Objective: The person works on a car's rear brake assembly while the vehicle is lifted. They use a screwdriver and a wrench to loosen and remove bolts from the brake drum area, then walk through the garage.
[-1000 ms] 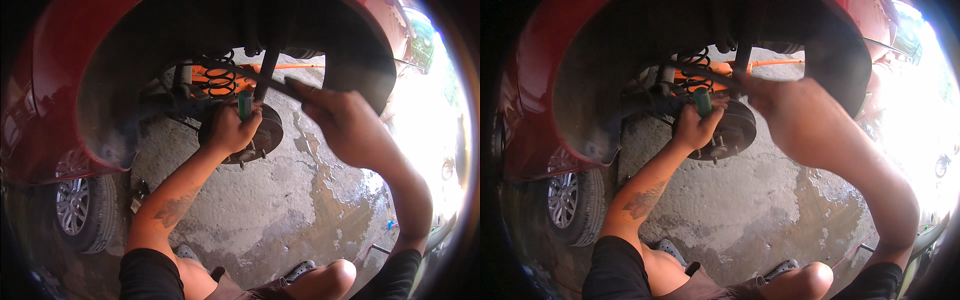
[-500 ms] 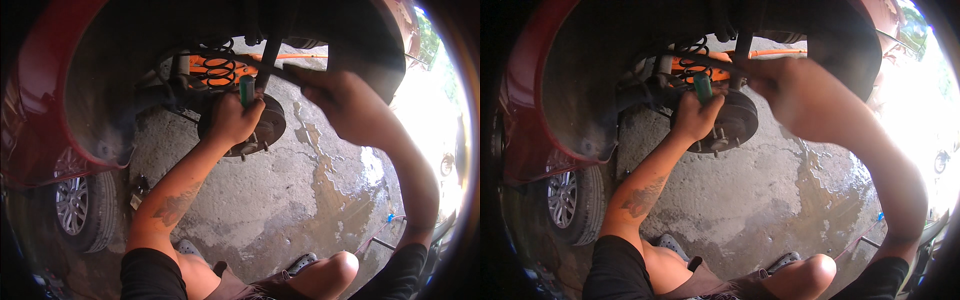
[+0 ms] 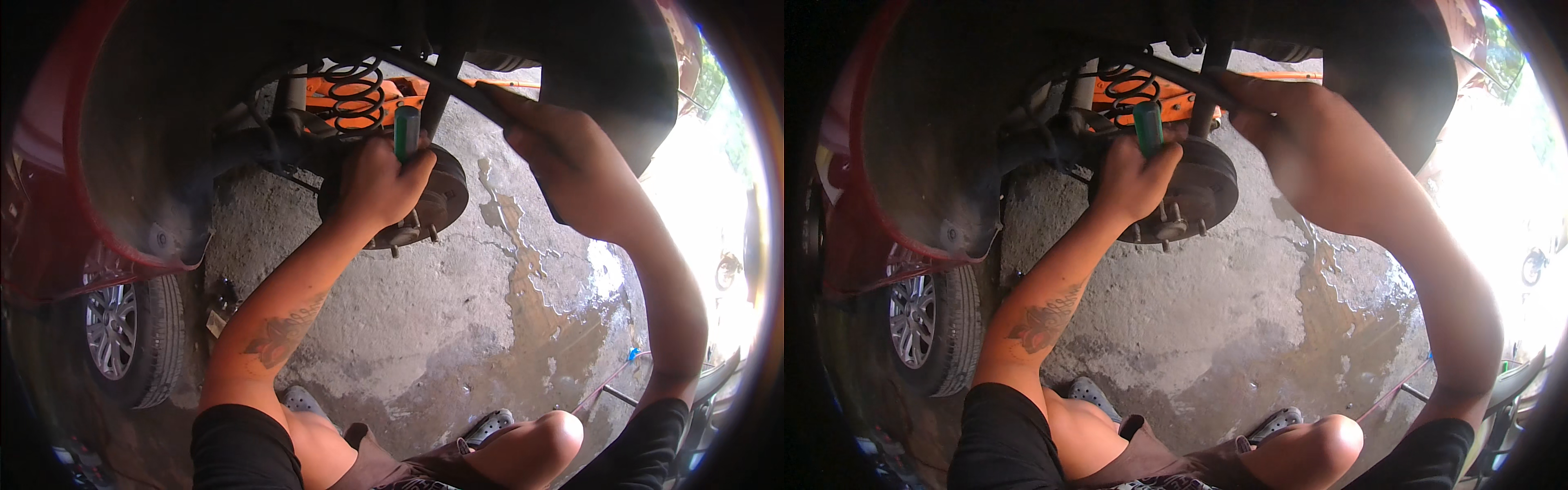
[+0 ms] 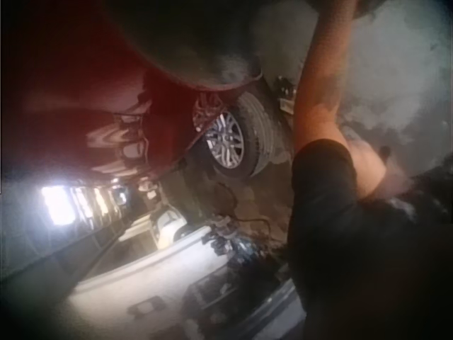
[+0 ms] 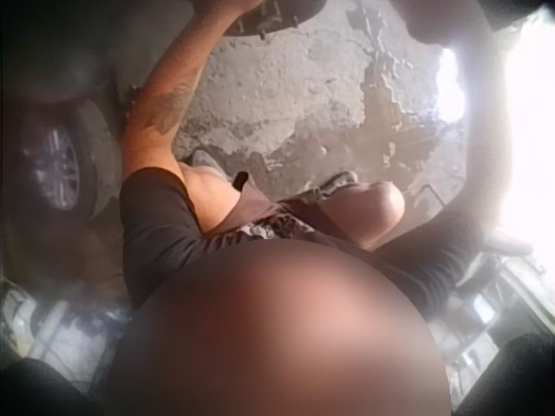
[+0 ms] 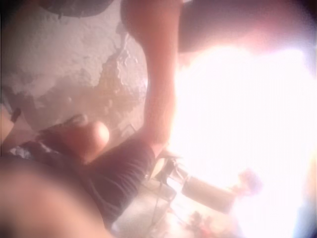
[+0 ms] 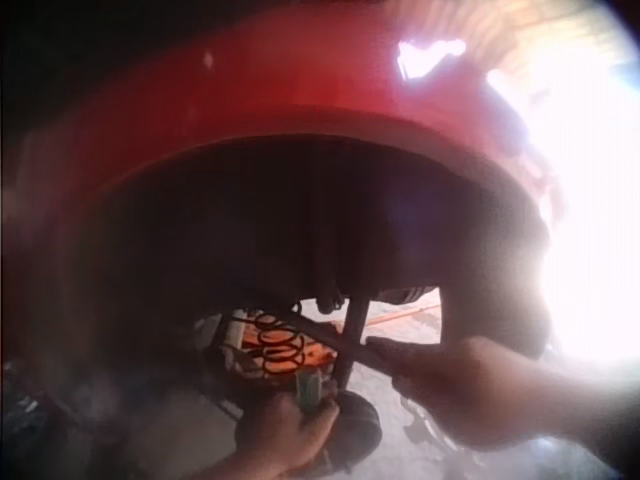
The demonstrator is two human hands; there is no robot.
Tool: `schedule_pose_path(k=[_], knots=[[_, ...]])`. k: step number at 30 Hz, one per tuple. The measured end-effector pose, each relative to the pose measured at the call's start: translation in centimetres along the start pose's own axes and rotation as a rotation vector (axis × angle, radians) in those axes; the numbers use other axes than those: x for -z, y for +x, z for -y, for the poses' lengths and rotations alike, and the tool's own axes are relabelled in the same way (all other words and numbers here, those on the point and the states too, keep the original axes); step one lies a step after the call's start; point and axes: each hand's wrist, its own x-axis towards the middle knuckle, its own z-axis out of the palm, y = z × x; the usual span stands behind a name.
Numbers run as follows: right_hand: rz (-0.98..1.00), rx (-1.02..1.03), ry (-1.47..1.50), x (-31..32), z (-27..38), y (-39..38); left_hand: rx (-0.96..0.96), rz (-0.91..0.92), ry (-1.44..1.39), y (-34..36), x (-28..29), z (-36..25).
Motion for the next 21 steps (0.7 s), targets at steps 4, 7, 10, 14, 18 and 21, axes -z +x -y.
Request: schedule_pose_path(k=[4, 7, 10, 14, 18, 21], knots=[[0.138, -0.07, -0.101, 1.2, 0.5, 0.9, 0.027, 0.053, 0.028, 0.2, 0.0, -0.6], [-0.15, 0.094, -0.088, 1.1, 0.5, 2.0, -0.065, 0.026, 0.049, 0.3, 0.0, -0.8], [0.211, -0.025, -0.253, 1.0, 0.6, 1.9, -0.031, -0.018, 0.069, 0.4, -0.1, -0.9], [-0.133, 0.208, -0.091, 1.2, 0.3, 2.6, 0.085, 0.04, 0.084, 0.2, -0.1, -1.0], [0.151, -0.013, -0.335, 0.8, 0.2, 2.8, 0.063, -0.045, 0.071, 0.1, -0.2, -1.1], [-0.061, 0.172, -0.223, 0.6, 0.5, 2.8, 0.041, 0.018, 0.13, 0.2, 0.0, -1.0]])
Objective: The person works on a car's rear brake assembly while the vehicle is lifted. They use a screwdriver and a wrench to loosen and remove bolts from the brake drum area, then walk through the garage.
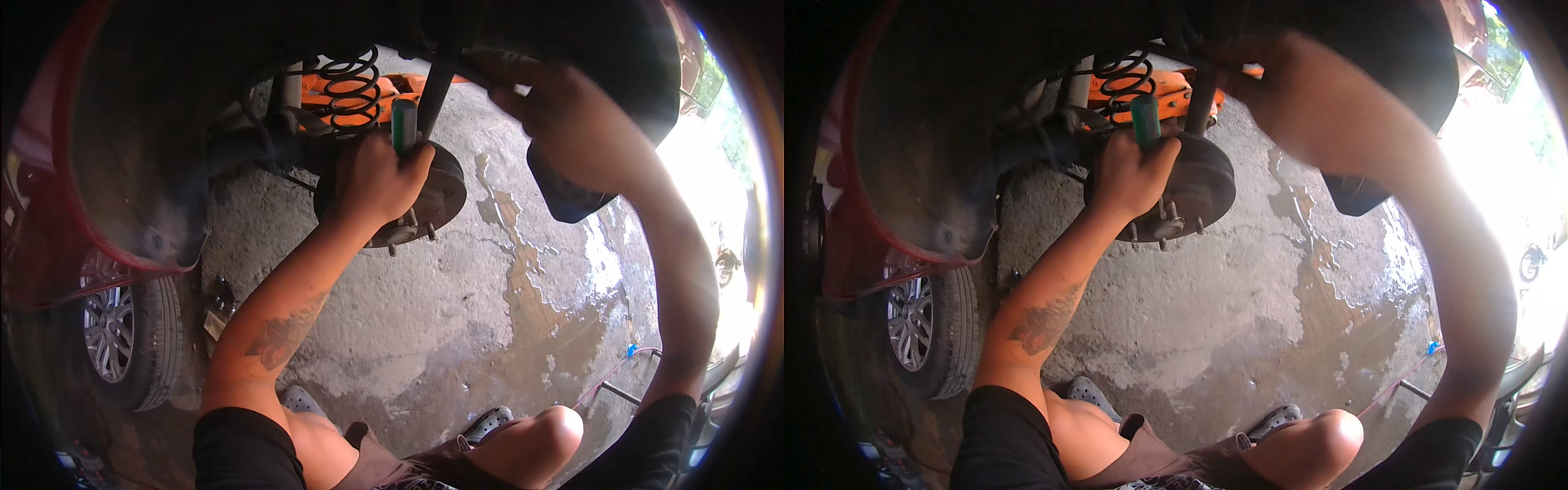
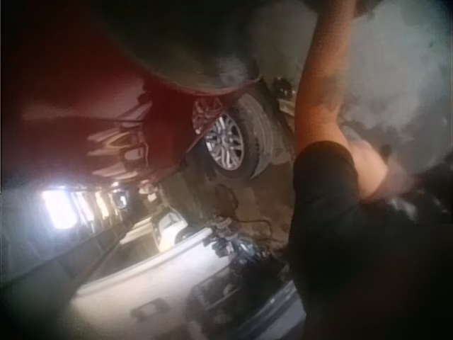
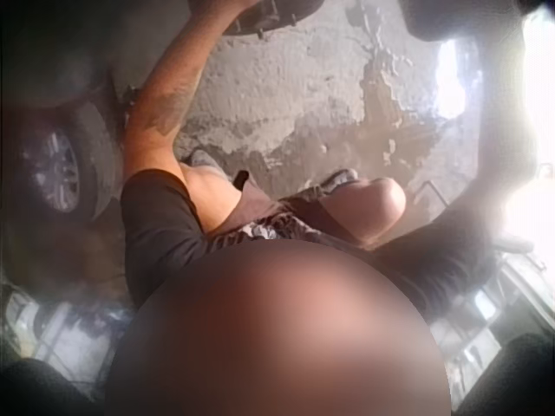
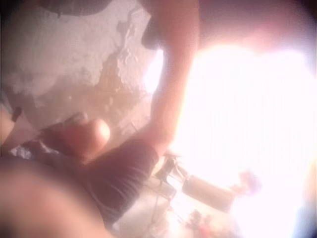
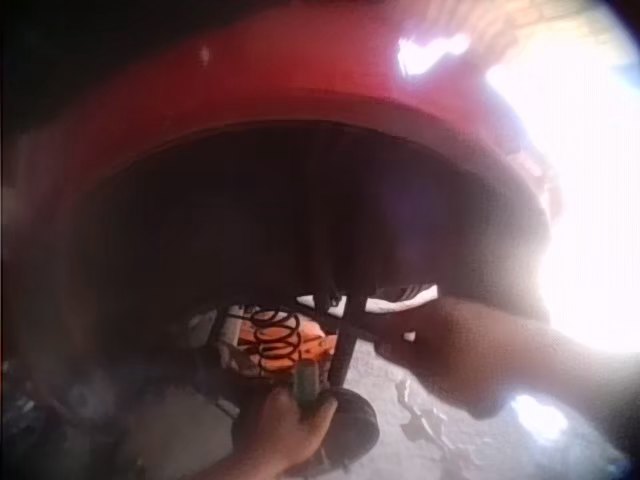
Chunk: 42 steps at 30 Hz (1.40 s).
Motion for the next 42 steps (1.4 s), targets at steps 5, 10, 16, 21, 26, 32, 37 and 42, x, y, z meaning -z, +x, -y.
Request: schedule_pose_path(k=[5, 10, 16, 21, 26, 32, 37, 42], knots=[[0.154, -0.146, -0.089, 0.0, 0.9, 0.0, 0.016, -0.034, 0.073, -0.1, 0.1, -0.1], [-0.028, 0.012, 0.106, -0.3, -0.6, 0.6, 0.063, 0.004, 0.022, -0.1, 0.1, -0.4], [0.278, -0.064, -0.004, -1.6, -1.3, -0.5, 0.12, 0.002, -0.021, -0.1, 0.3, -0.1], [0.121, -0.277, 0.144, -1.0, -0.6, 0.2, 0.096, -0.039, 0.059, -0.1, 0.0, -0.2], [0.23, -0.148, -0.008, -1.0, -0.4, -0.4, 0.138, -0.031, 0.044, -0.2, 0.3, -0.3], [0.109, -0.424, 0.191, -1.8, -2.2, -1.6, -0.023, -0.135, -0.166, -1.6, 0.6, 2.7], [0.023, -0.484, 0.405, -3.6, -2.5, -6.5, -0.068, -0.31, -0.02, -4.9, 3.5, 8.4], [-0.099, -0.547, 0.597, -6.7, -4.3, -10.4, 0.131, -0.414, 0.131, -9.2, 6.3, 11.2]])
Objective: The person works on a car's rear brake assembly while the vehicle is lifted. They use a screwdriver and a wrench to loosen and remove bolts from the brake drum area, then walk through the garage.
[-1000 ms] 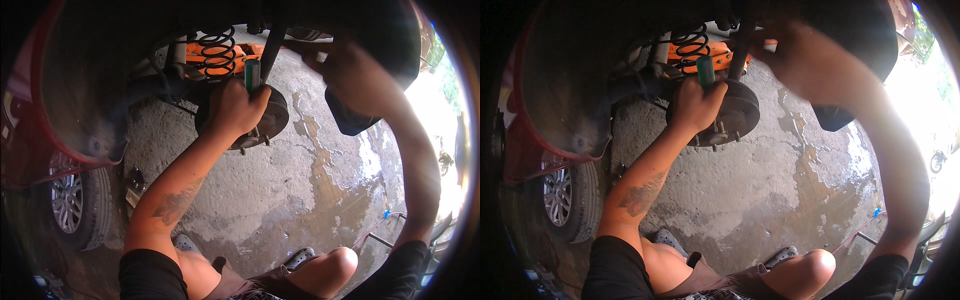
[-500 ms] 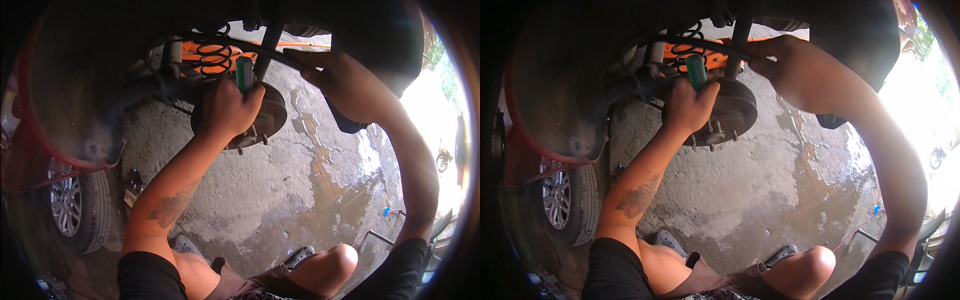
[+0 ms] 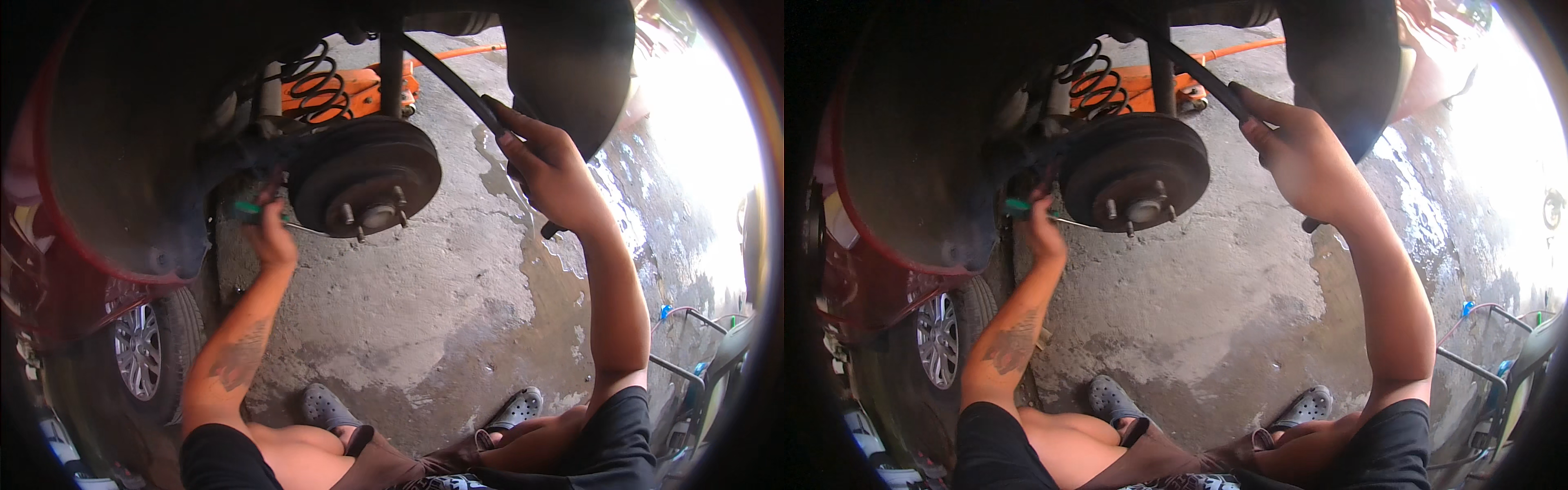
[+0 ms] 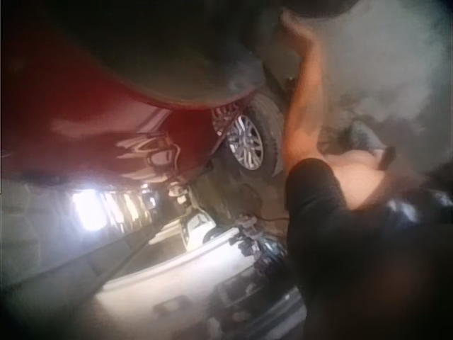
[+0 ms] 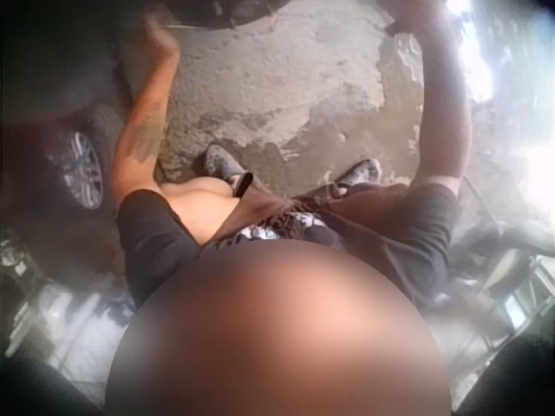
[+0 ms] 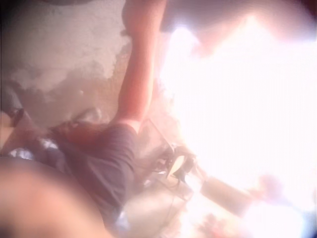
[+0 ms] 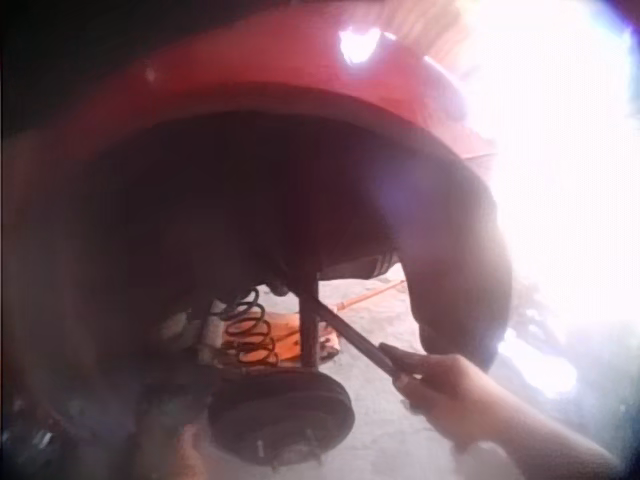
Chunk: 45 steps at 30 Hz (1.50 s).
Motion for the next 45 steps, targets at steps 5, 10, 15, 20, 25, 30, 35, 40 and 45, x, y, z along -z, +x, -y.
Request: schedule_pose_path(k=[5, 10, 15, 20, 25, 30, 35, 40, 45], knots=[[0.078, -0.051, -0.067, 1.8, -2.3, -1.3, -0.039, 0.333, -0.456, 3.4, -0.7, -8.2], [0.051, 0.006, -0.069, 1.5, -2.1, -1.0, -0.26, 0.67, -0.312, 4.4, -6.1, -15.0], [0.095, -0.042, 0.013, 2.4, -2.3, -1.4, -0.233, 0.681, -0.414, 3.6, -6.3, -12.2], [0.075, 0.023, 0.011, 2.7, -3.4, -0.9, -0.478, 0.537, -0.273, 2.8, -4.1, -8.9], [0.052, 0.05, 0.043, 2.4, -4.0, -0.7, -0.128, 0.454, -0.559, 3.6, -1.8, -9.2], [0.082, 0.039, 0.065, 1.6, -3.3, -0.4, -0.175, 0.529, -0.544, 4.0, -4.8, -11.2], [0.114, -0.11, 0.072, 2.0, -2.2, -1.0, -0.3, 0.524, -0.471, 3.0, -7.7, -12.6], [0.094, -0.074, 0.095, 2.1, -1.5, -1.2, -0.343, 0.457, -0.404, 2.8, -8.2, -12.8], [0.097, -0.119, 0.084, 2.0, -1.0, -1.0, -0.156, 0.396, -0.409, 2.3, -8.5, -12.9]])
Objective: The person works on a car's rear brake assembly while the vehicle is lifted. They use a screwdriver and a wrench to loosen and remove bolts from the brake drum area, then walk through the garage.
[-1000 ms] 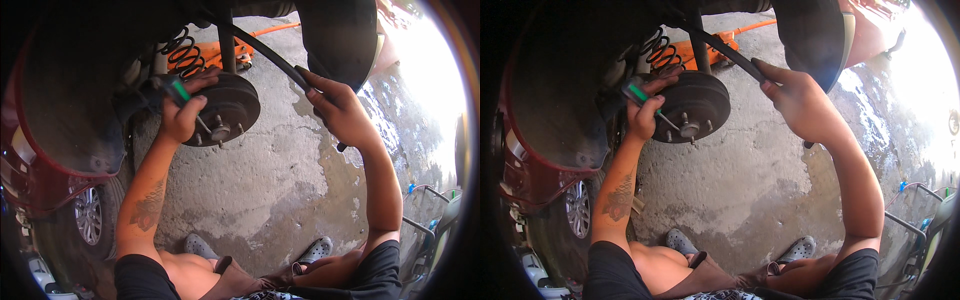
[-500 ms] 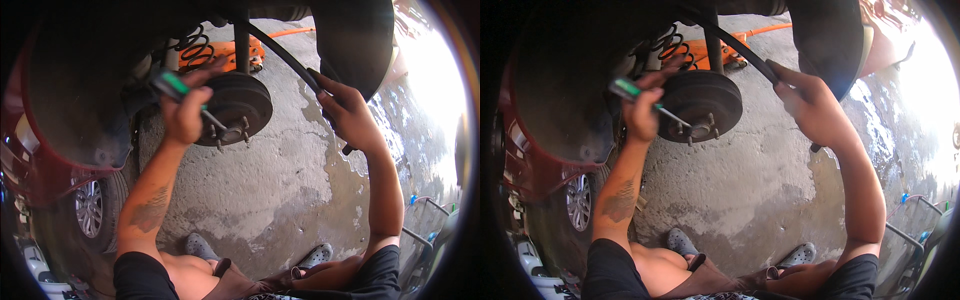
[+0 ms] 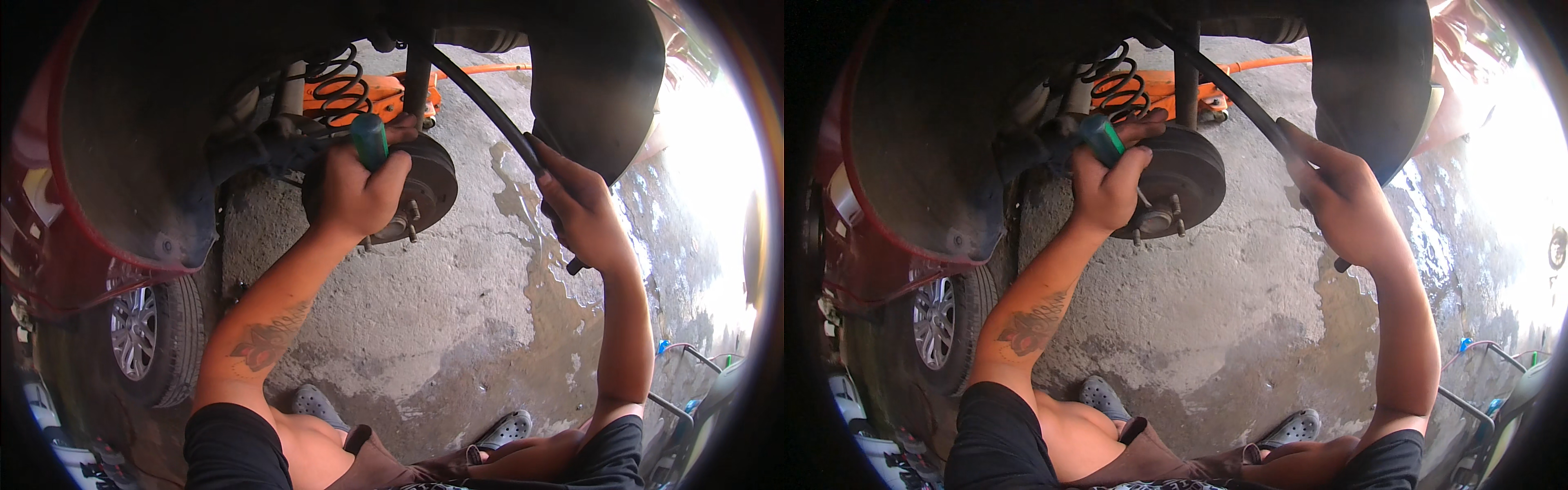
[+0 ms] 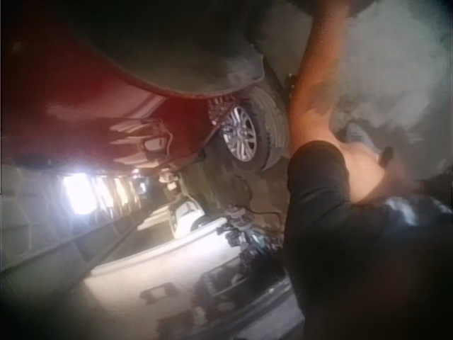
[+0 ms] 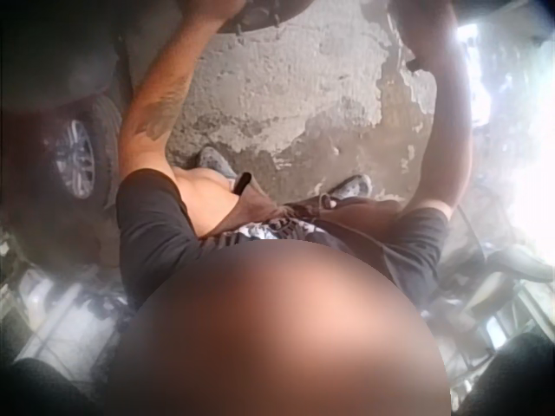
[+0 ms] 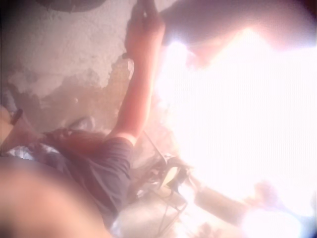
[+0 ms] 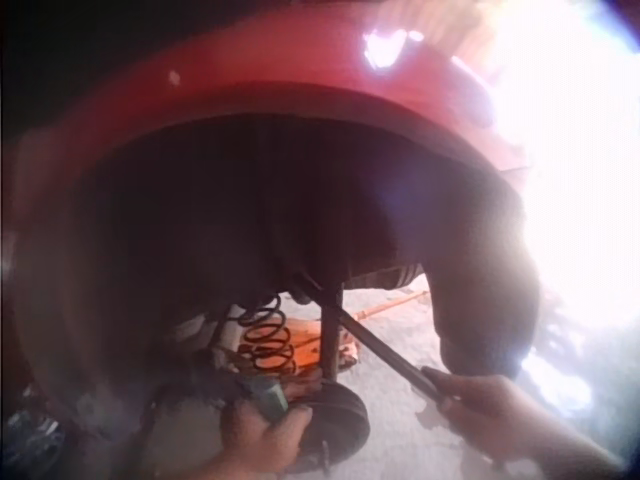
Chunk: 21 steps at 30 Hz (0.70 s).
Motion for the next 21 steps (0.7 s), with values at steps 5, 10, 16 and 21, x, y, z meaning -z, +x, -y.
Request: schedule_pose_path(k=[5, 10, 16, 21], knots=[[0.004, 0.043, 0.031, -0.1, -0.1, -0.1, 0.021, -0.023, 0.074, 0.1, 0.0, -0.3], [-0.012, 0.043, -0.022, -0.2, 0.0, -0.2, -0.02, -0.034, 0.079, 0.2, -0.3, -0.9], [-0.01, 0.046, -0.034, -0.1, 0.4, -0.3, 0.025, -0.033, 0.103, 0.1, -0.3, -1.4], [-0.006, 0.029, -0.015, 0.0, 0.3, -0.4, -0.02, -0.04, 0.146, 0.3, -0.2, -1.0]])
